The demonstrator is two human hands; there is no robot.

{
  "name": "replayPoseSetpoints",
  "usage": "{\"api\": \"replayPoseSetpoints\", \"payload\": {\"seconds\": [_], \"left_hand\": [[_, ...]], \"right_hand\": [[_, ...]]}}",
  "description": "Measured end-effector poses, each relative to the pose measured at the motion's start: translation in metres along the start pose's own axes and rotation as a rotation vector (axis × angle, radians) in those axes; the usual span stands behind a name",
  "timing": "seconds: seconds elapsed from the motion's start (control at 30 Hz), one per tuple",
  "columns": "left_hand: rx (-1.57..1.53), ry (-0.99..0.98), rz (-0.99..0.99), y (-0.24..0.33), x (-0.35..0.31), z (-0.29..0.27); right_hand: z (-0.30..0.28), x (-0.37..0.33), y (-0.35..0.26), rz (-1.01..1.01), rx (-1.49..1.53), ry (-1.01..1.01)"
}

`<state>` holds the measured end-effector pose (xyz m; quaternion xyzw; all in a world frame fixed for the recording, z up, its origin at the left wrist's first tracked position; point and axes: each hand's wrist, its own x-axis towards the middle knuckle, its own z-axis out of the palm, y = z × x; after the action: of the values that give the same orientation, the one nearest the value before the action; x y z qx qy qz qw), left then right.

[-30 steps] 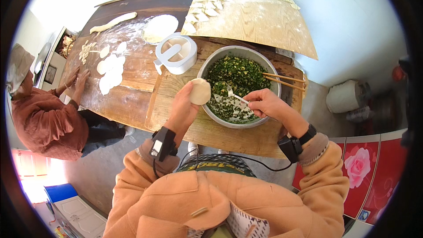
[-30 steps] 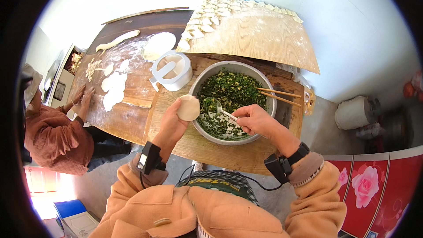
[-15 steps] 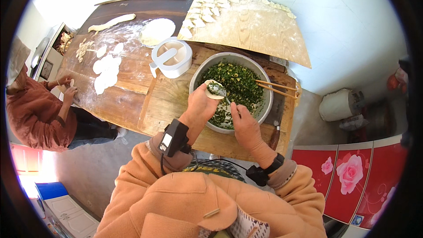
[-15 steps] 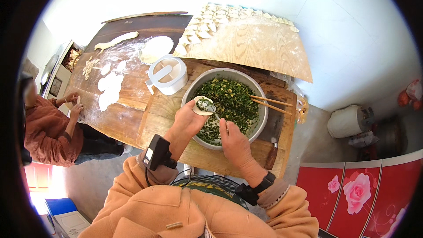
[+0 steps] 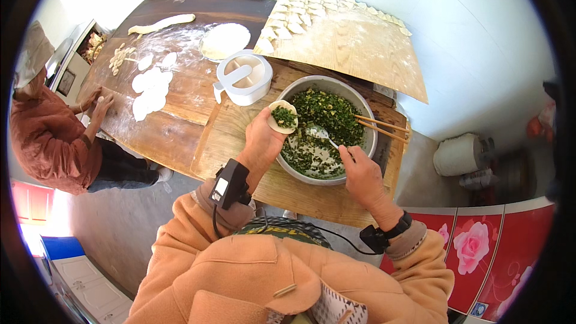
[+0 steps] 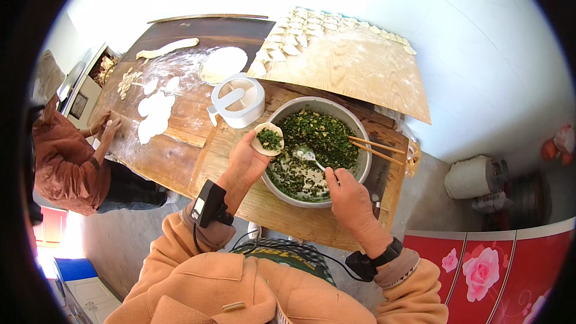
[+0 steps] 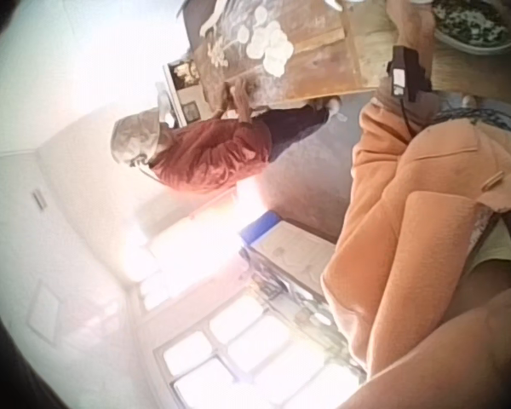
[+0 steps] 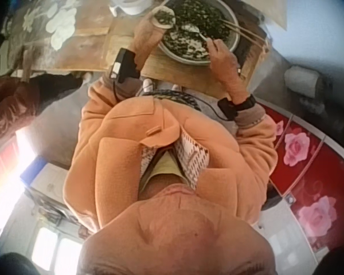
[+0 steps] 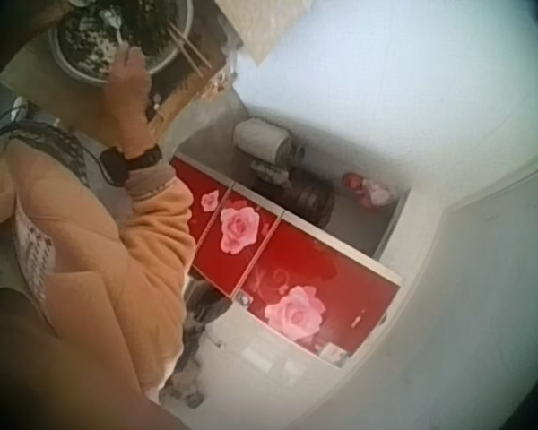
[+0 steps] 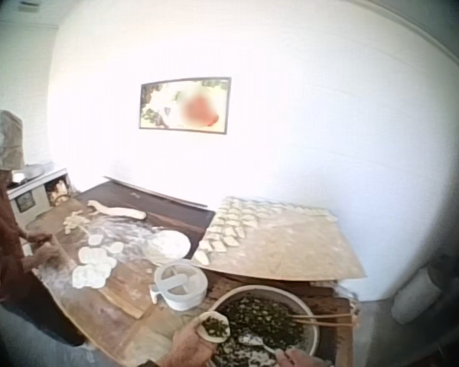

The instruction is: The person repeatedly scoops green vegetable filling onto round dough wrappers, folds and seals them into dumplings, and places them on a floured wooden board. Another person rolls dough in the background.

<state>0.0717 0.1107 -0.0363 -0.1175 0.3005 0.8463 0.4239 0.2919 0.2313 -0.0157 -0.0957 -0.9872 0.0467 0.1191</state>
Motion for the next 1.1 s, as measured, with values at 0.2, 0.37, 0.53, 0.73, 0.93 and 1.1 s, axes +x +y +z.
{"api": "replayPoseSetpoints", "payload": {"seconds": [0.2, 0.37, 0.53, 0.73, 0.93, 1.1], "left_hand": [[0.043, -0.064, -0.050, 0.005, -0.006, 0.000], [0.058, -0.164, -0.192, -0.002, -0.016, 0.003], [0.173, -0.252, -0.286, -0.008, -0.023, 0.002], [0.209, -0.444, -0.261, -0.004, -0.038, 0.006], [0.491, -0.412, -0.123, -0.007, -0.046, 0.012], [0.479, -0.356, -0.098, -0.006, -0.042, 0.005]], "right_hand": [[0.014, 0.016, 0.007, -0.004, -0.095, -0.189], [0.005, 0.046, -0.018, -0.020, 0.267, 0.228], [-0.010, 0.069, -0.028, -0.238, 0.333, 0.349], [-0.012, 0.079, -0.023, 0.033, 0.786, 0.245], [-0.003, 0.091, -0.024, 0.265, 0.980, 0.243], [0.003, 0.088, -0.030, 0.205, 0.940, 0.356]]}}
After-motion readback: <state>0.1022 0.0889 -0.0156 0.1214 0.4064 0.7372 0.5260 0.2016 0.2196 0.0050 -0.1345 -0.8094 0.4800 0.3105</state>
